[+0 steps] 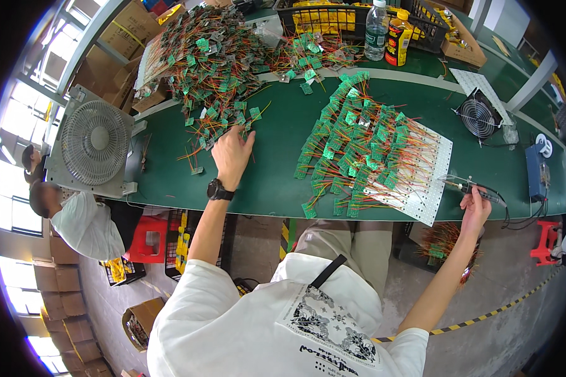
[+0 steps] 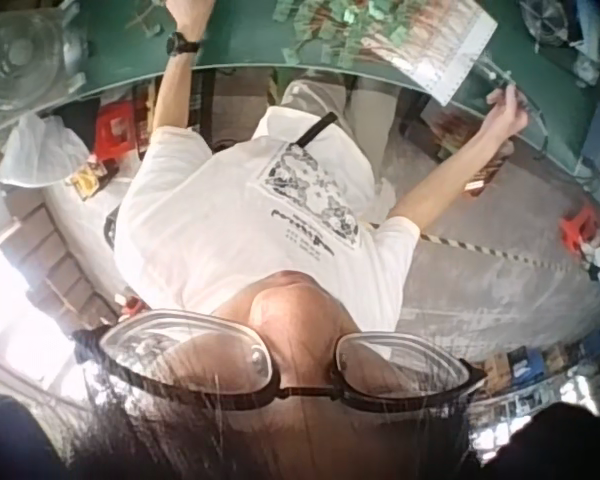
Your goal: Soldering wires onto circuit board panels in a factory setting.
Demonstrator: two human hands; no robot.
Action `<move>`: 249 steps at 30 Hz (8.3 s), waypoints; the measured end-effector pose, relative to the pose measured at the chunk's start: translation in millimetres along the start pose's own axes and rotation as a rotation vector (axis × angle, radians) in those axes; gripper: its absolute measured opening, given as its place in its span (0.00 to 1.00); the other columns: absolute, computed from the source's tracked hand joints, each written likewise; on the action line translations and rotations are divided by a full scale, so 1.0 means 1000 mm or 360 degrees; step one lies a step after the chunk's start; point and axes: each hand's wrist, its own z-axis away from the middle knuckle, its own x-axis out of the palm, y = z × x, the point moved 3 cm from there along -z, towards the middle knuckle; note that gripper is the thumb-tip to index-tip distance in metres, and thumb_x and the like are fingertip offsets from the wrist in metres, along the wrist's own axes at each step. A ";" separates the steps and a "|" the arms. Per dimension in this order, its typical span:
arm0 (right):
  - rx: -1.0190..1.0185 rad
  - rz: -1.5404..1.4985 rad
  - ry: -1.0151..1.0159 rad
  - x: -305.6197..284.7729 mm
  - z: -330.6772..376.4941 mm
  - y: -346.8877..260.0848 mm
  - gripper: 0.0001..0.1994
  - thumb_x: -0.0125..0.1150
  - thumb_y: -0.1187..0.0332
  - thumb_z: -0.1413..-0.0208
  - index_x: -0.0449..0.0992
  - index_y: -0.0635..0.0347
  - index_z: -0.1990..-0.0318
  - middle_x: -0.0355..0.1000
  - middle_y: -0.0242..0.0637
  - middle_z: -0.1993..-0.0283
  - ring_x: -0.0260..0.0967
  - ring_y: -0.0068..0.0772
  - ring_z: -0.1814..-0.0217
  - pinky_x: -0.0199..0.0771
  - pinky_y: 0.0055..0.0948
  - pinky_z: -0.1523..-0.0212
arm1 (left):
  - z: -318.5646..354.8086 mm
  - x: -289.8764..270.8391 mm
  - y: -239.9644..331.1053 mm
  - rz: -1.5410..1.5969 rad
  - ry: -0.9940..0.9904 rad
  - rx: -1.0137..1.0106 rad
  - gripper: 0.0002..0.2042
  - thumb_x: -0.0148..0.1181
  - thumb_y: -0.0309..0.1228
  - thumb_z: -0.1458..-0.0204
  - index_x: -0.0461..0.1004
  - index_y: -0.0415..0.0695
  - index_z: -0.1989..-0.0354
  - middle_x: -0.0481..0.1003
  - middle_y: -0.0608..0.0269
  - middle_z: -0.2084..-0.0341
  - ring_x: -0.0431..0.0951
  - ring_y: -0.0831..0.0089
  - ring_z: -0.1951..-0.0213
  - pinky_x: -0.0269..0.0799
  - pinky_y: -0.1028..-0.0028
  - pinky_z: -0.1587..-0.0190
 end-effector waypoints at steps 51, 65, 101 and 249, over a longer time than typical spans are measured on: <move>0.0019 0.0056 0.0028 -0.003 -0.002 0.004 0.11 0.60 0.70 0.45 0.75 0.69 0.59 0.71 0.36 0.76 0.64 0.23 0.81 0.61 0.20 0.79 | 0.009 -0.019 -0.005 0.0347 -0.0739 0.0859 0.10 0.66 0.31 0.55 0.70 0.40 0.73 0.74 0.61 0.75 0.75 0.67 0.69 0.70 0.70 0.64; 0.0003 0.0095 0.0041 -0.002 -0.003 0.005 0.10 0.60 0.70 0.45 0.76 0.68 0.59 0.71 0.36 0.76 0.64 0.23 0.81 0.60 0.20 0.80 | 0.019 -0.002 0.014 0.1099 -0.0901 -0.0007 0.07 0.63 0.29 0.49 0.78 0.39 0.65 0.78 0.67 0.69 0.76 0.83 0.65 0.69 0.82 0.65; -0.0026 0.0070 0.0073 0.000 -0.003 0.004 0.10 0.60 0.71 0.45 0.75 0.70 0.60 0.71 0.37 0.77 0.64 0.25 0.81 0.61 0.21 0.80 | 0.008 -0.005 0.007 0.0845 -0.0924 0.0554 0.08 0.62 0.27 0.51 0.74 0.37 0.64 0.76 0.59 0.65 0.77 0.66 0.61 0.72 0.71 0.55; 0.0017 0.0120 0.0058 0.002 -0.002 0.003 0.10 0.60 0.69 0.45 0.74 0.68 0.60 0.71 0.34 0.77 0.65 0.22 0.81 0.59 0.19 0.81 | -0.014 0.035 0.253 0.2190 -0.0918 0.0439 0.10 0.52 0.26 0.41 0.73 0.34 0.55 0.77 0.63 0.71 0.71 0.84 0.77 0.67 0.82 0.73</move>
